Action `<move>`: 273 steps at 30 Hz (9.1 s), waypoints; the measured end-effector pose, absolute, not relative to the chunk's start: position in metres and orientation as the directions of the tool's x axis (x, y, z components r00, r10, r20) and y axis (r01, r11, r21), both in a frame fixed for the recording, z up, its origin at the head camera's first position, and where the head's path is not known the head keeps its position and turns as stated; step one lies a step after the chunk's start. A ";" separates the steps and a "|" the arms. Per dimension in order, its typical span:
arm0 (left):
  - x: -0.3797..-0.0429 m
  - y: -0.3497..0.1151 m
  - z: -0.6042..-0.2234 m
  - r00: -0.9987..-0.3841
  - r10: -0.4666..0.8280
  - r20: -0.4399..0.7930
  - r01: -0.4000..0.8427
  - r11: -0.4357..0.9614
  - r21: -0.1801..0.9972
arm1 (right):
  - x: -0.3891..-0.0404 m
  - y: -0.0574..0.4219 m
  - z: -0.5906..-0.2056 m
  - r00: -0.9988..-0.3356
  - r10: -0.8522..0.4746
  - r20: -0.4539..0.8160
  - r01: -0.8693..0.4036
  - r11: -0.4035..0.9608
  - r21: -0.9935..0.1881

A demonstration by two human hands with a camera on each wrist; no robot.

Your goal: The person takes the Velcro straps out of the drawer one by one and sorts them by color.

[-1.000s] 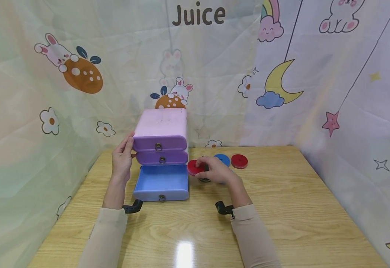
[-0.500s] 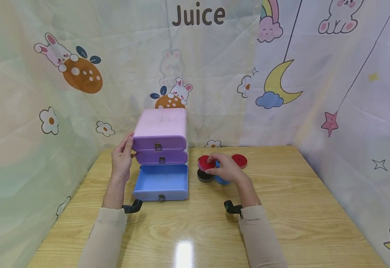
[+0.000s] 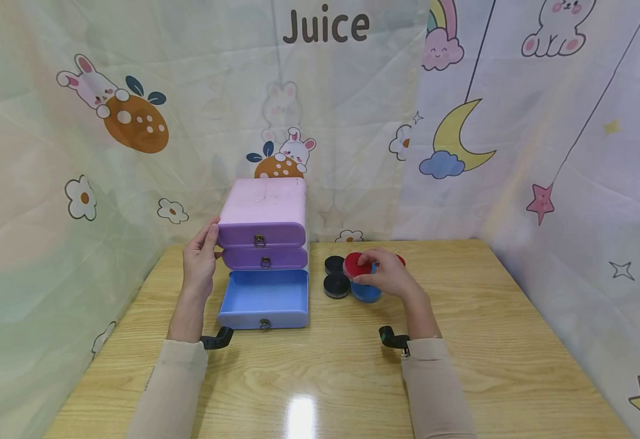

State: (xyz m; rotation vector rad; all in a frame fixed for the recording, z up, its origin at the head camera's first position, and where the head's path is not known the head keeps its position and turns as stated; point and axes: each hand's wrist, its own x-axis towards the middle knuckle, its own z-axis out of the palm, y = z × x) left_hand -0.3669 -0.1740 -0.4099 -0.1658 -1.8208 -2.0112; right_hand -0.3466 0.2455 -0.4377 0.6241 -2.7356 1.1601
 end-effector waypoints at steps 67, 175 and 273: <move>-0.369 -0.175 -0.411 -0.896 -0.228 0.381 0.395 -0.020 0.918 | -0.344 0.318 -0.468 -0.974 -0.220 -0.046 -0.143 0.763 -0.631; -0.363 -0.173 -0.404 -0.913 -0.220 0.344 0.359 -0.030 0.933 | -0.287 0.077 -0.422 -0.509 -0.851 0.130 -0.762 0.375 -0.528; -0.368 -0.172 -0.410 -0.894 -0.254 0.368 0.389 -0.035 0.921 | -0.294 0.039 -0.461 -0.699 -0.688 0.193 -0.711 0.641 -0.290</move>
